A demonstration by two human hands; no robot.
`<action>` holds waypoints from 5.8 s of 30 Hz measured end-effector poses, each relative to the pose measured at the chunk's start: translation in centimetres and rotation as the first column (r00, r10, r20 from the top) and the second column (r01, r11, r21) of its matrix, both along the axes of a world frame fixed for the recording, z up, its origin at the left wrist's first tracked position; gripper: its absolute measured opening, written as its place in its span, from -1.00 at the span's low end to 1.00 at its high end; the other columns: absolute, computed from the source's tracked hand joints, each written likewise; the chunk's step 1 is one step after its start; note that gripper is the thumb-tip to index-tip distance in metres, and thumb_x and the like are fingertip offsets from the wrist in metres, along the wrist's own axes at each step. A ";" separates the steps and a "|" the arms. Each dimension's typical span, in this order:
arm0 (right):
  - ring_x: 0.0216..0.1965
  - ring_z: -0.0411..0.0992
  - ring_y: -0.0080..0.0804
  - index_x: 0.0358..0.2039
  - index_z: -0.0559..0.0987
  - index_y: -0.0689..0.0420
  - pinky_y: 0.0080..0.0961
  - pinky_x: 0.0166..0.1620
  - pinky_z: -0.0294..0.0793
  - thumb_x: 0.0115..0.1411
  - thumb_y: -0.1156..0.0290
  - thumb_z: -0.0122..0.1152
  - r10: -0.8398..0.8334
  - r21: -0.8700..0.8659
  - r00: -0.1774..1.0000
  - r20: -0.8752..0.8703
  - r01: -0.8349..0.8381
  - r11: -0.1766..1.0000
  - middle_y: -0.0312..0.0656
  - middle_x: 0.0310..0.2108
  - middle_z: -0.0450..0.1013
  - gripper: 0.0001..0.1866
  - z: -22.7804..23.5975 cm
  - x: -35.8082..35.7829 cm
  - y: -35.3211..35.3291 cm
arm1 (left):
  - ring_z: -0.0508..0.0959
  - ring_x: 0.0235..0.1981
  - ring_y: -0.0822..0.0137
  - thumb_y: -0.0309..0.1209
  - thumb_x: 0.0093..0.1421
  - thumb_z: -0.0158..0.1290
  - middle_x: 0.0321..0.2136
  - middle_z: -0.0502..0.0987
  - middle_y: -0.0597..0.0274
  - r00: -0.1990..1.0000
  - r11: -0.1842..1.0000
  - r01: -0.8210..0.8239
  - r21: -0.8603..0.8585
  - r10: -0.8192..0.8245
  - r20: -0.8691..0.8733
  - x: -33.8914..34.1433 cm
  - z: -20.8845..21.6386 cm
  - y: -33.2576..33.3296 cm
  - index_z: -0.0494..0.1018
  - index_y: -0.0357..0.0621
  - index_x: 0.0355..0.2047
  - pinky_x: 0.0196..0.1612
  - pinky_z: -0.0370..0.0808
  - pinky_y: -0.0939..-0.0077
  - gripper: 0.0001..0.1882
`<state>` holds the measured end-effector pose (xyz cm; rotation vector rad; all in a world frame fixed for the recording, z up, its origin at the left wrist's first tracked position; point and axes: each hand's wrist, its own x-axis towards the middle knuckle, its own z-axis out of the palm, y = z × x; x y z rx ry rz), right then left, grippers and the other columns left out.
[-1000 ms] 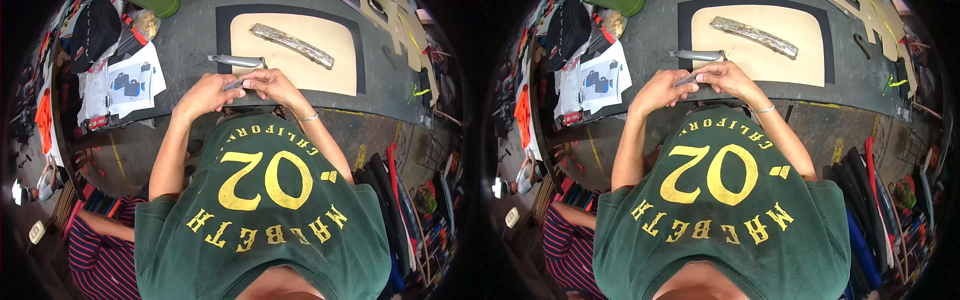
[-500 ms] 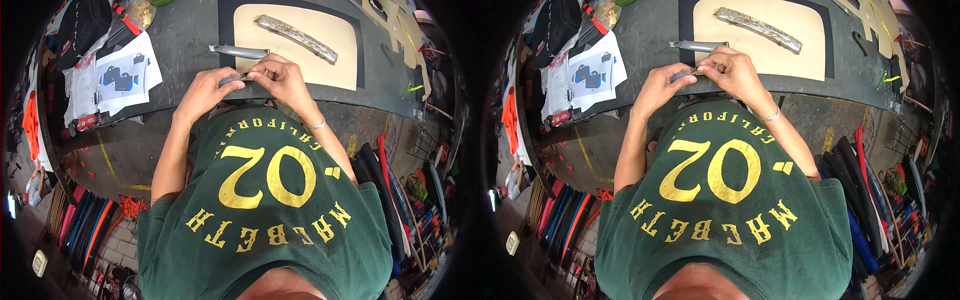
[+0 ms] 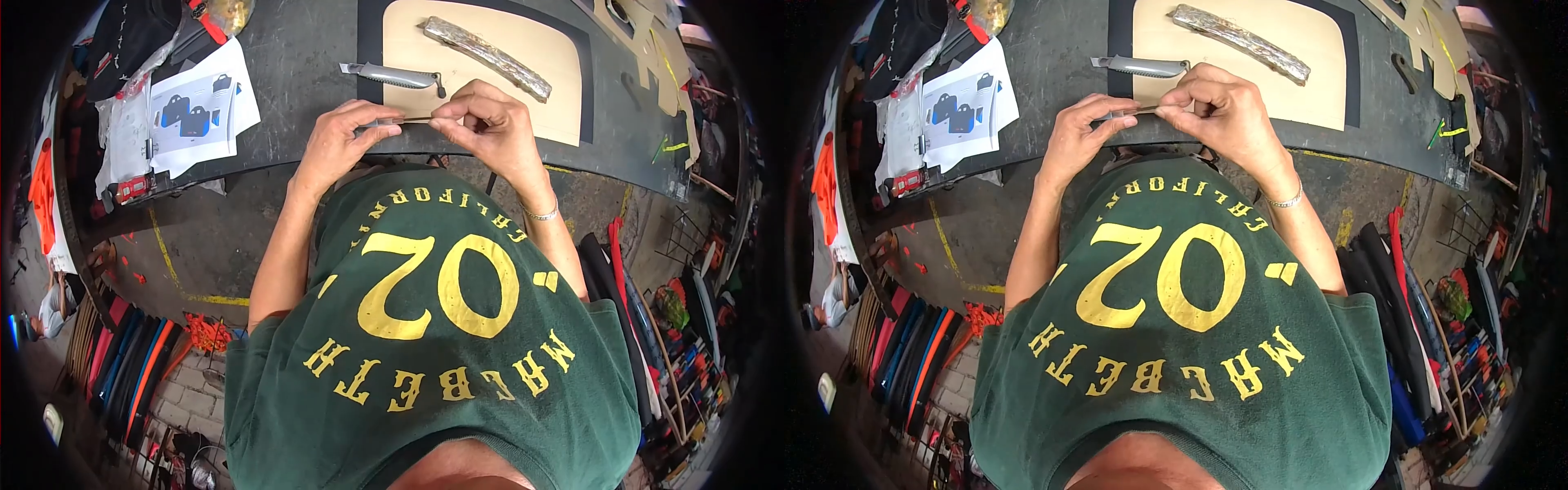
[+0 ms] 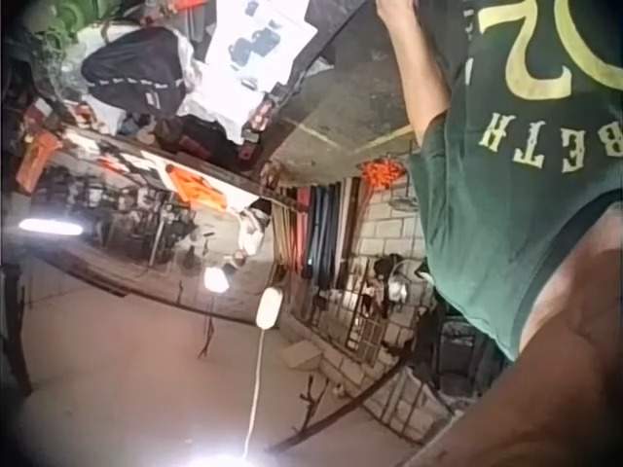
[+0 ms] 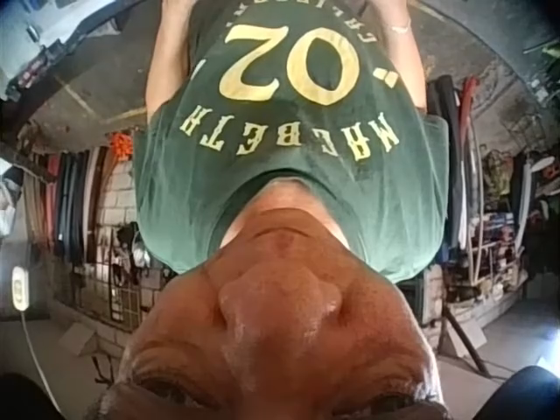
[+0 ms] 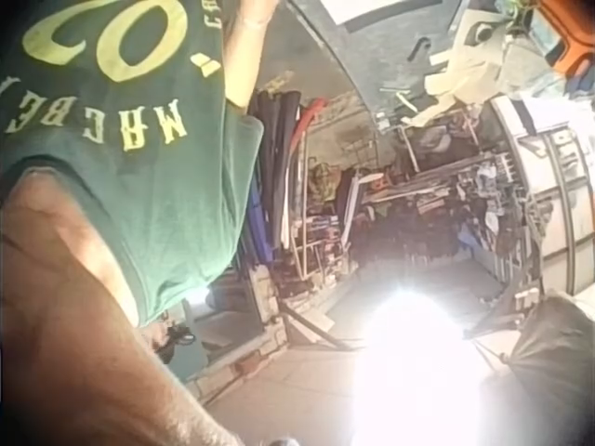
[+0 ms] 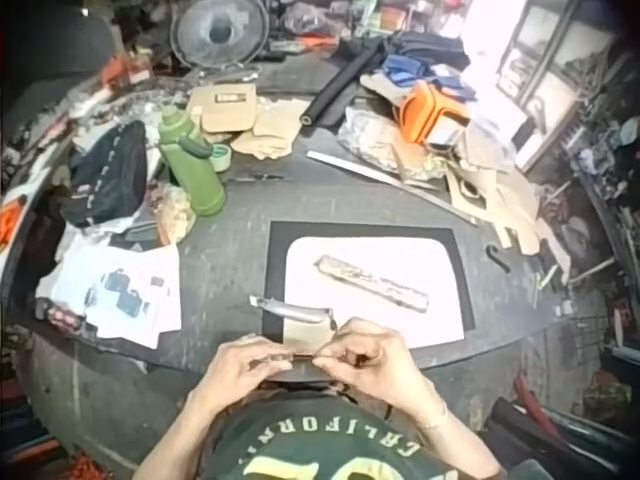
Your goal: Cutting out pattern templates from leather material using a utility knife and a metal ruler on a workshop bench.
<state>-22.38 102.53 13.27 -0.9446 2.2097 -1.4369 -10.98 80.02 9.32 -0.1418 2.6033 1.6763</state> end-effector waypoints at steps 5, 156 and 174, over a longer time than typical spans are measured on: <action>-0.54 0.29 -0.75 -0.27 0.75 0.22 -0.70 -0.51 0.29 0.08 0.59 0.52 0.061 -0.042 0.995 -0.080 -0.064 0.997 -0.33 -0.33 0.52 -0.82 1.0 0.7 0.4 | 0.64 -0.21 0.37 -0.47 0.19 0.29 -0.22 0.70 0.20 0.991 1.000 -0.015 0.013 0.017 -0.133 -0.3 0.4 0.3 0.67 -0.17 -0.08 -0.09 0.54 0.50 -0.73; -0.42 0.46 -0.51 0.18 0.41 0.10 -0.54 -0.37 0.47 0.45 0.33 0.13 -0.143 -0.150 0.264 0.954 0.833 0.533 -0.22 -0.19 0.54 -0.66 -1.3 -10.0 39.2 | 0.63 -0.07 0.30 -0.50 0.31 0.21 -0.03 0.64 0.07 0.835 0.829 0.423 0.366 -0.514 0.198 -26.4 0.9 38.8 0.51 -0.20 0.17 0.05 0.53 0.41 -0.59; 0.11 0.48 -0.36 0.17 0.49 0.23 -0.37 0.15 0.51 0.47 0.24 0.11 0.177 -0.551 0.527 0.831 0.736 0.394 -0.13 0.08 0.52 -0.60 -12.4 -15.2 39.8 | 0.57 -0.02 0.24 -0.35 -0.02 0.44 0.00 0.68 0.43 0.805 0.948 0.284 -0.146 -0.318 -0.500 -27.3 -0.2 44.5 0.62 0.03 -0.02 0.13 0.41 0.34 -0.51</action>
